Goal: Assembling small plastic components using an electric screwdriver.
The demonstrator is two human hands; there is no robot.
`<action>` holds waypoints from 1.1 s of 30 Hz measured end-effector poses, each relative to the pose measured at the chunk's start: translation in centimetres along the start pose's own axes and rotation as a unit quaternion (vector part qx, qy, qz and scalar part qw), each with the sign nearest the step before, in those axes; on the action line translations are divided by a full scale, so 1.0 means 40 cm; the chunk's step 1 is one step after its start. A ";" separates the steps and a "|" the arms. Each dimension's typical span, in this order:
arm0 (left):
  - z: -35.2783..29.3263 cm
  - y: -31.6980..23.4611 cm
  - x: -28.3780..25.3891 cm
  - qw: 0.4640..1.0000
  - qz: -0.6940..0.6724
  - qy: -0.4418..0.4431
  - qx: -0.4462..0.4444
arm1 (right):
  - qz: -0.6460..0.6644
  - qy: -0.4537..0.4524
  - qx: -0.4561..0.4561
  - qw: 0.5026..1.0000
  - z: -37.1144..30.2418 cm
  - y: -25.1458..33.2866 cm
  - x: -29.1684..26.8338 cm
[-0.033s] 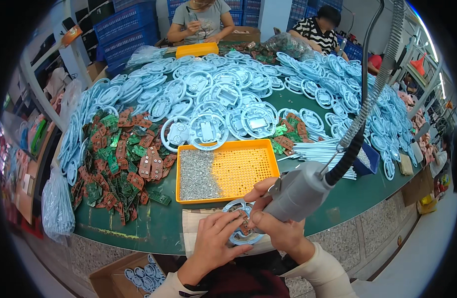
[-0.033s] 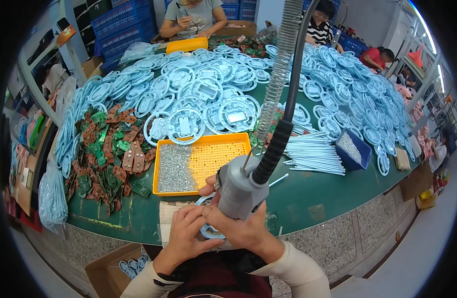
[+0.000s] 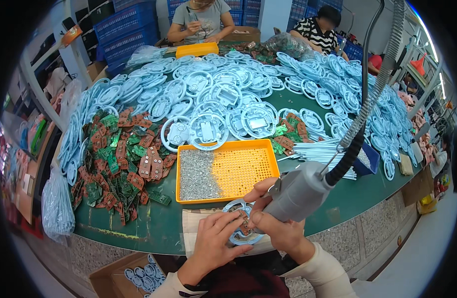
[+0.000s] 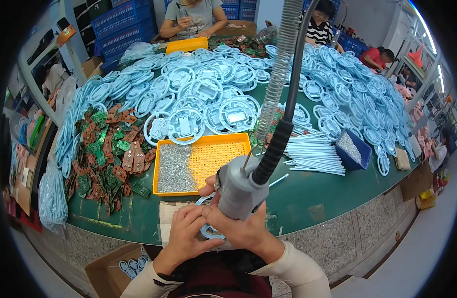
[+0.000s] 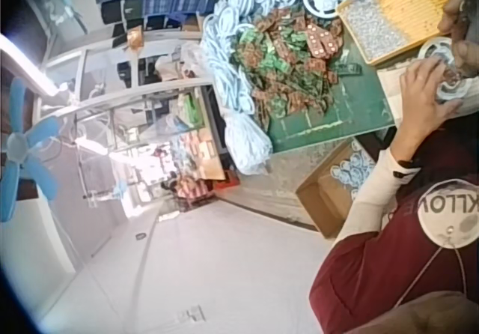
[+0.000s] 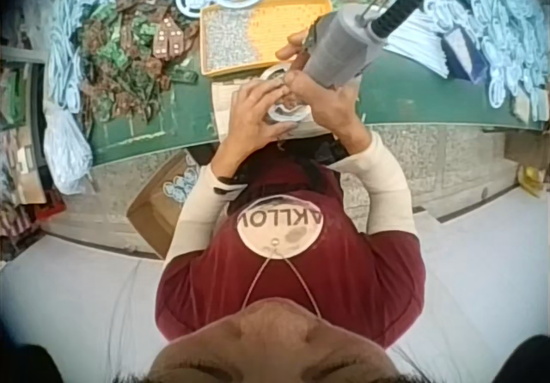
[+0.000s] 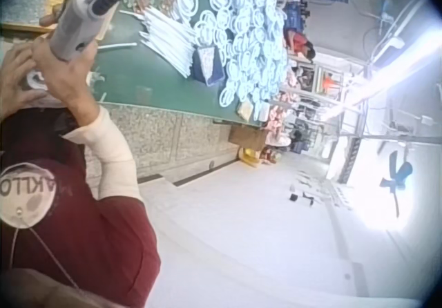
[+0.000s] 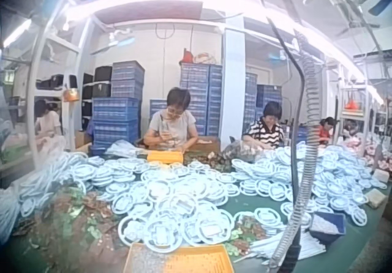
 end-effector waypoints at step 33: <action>-0.008 0.003 0.005 0.999 0.045 -0.010 0.017 | -0.161 0.165 -0.180 0.956 -0.021 -0.008 0.020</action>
Point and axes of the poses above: each hand's wrist, its own z-axis towards the middle knuckle, its own x-axis out of the palm, y = z × x, the point moved 5 cm from there along z, towards the middle knuckle
